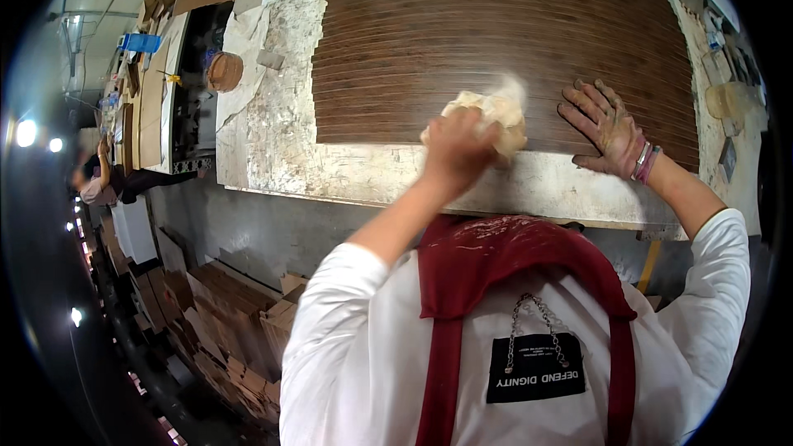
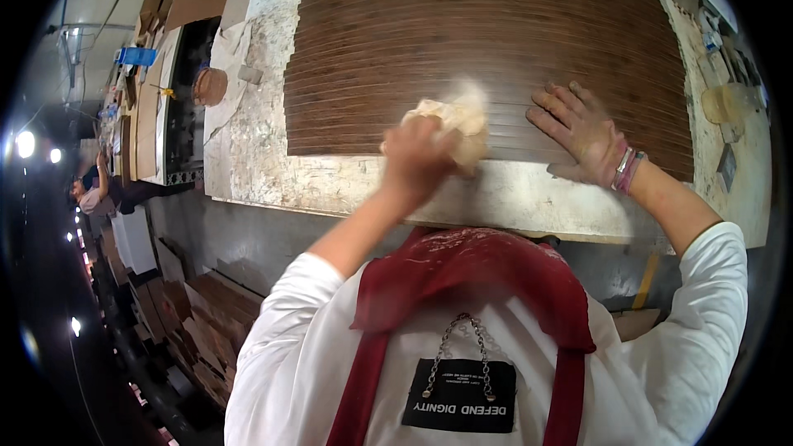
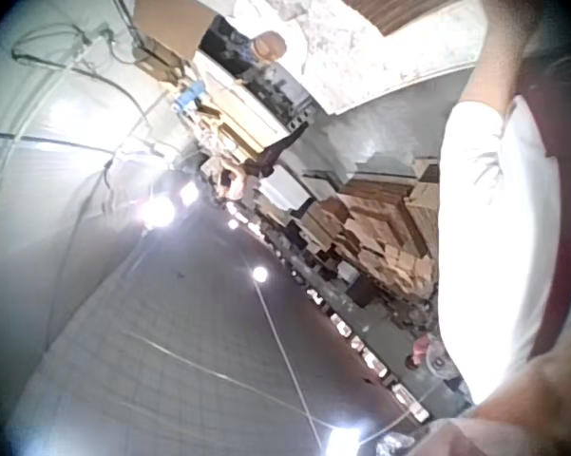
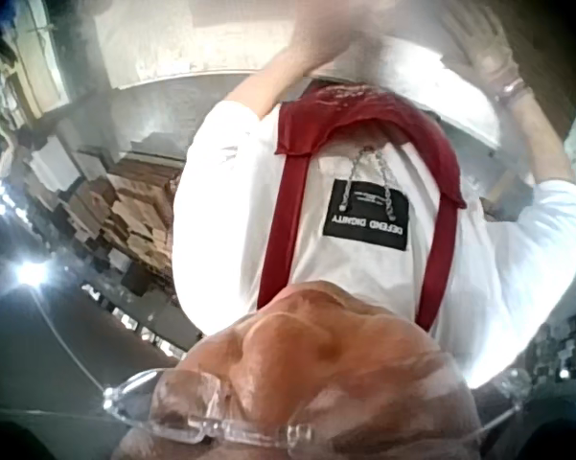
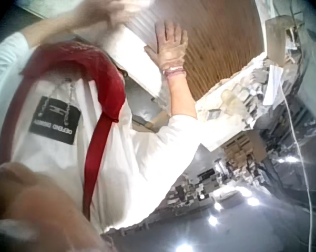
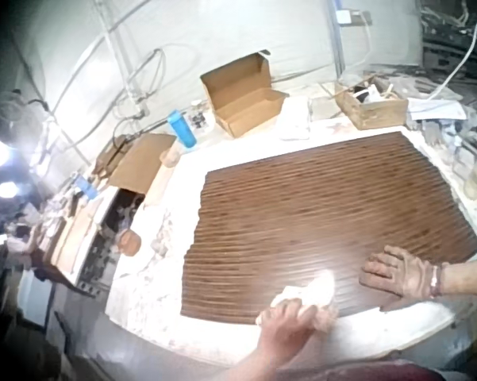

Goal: The person pours liquid from a bottle onto a cloth and wipes the surface of a grooved wooden board. They repeat the pouring and wiping multiple times across different areas of the board.

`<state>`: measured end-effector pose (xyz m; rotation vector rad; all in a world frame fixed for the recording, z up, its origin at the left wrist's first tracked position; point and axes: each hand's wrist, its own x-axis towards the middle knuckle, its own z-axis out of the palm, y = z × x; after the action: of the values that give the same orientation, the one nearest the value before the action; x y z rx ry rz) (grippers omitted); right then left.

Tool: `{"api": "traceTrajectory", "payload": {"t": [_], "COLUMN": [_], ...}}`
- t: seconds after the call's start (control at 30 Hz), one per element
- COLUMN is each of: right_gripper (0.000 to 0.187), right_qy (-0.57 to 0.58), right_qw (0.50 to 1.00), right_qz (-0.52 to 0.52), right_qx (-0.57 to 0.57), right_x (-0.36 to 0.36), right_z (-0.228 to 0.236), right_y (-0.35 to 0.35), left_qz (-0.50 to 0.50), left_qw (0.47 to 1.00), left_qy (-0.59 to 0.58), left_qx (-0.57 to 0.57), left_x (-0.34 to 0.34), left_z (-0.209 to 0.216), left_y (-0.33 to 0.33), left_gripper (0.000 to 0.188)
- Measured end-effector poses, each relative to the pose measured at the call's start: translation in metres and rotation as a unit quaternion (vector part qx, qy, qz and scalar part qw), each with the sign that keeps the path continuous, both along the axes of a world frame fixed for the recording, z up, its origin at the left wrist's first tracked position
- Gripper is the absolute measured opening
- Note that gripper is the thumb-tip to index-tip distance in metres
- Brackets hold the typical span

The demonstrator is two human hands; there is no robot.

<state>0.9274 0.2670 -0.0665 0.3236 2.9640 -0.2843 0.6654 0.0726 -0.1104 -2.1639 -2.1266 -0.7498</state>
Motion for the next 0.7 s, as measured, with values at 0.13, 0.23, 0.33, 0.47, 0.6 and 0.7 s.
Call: {"api": "traceTrajectory", "payload": {"t": [0.13,0.23,0.33,0.47,0.6,0.7], "right_gripper": [0.089,0.090,0.090,0.092,0.094,0.094], "right_qy": [-0.017,-0.007,-0.009,-0.012,-0.029,-0.041], "right_qw": [1.000,1.000,1.000,1.000,0.999,0.998], "right_qz": [-0.003,-0.002,-0.002,-0.005,-0.017,-0.034], "right_qx": [-0.005,-0.013,-0.023,-0.021,-0.021,-0.021], "right_x": [0.001,0.002,0.000,0.001,0.000,0.004], "right_z": [-0.004,-0.005,-0.003,-0.005,-0.006,-0.007], "right_y": [0.005,0.004,0.005,0.005,0.003,0.003], "left_qz": [0.100,0.244,0.366,0.202,0.010,0.168], "left_qw": [0.991,0.965,0.924,0.972,0.994,0.984], "left_qy": [0.083,0.080,0.090,0.114,-0.083,0.052], "left_qx": [-0.043,-0.059,-0.061,-0.043,-0.066,-0.003], "left_x": [-0.039,-0.110,-0.171,-0.076,0.038,-0.036], "left_z": [-0.017,-0.004,-0.018,-0.009,0.015,-0.014], "left_y": [-0.026,-0.057,-0.088,-0.034,0.022,-0.002], "left_gripper": [0.041,0.038,0.032,0.028,0.037,0.036]}}
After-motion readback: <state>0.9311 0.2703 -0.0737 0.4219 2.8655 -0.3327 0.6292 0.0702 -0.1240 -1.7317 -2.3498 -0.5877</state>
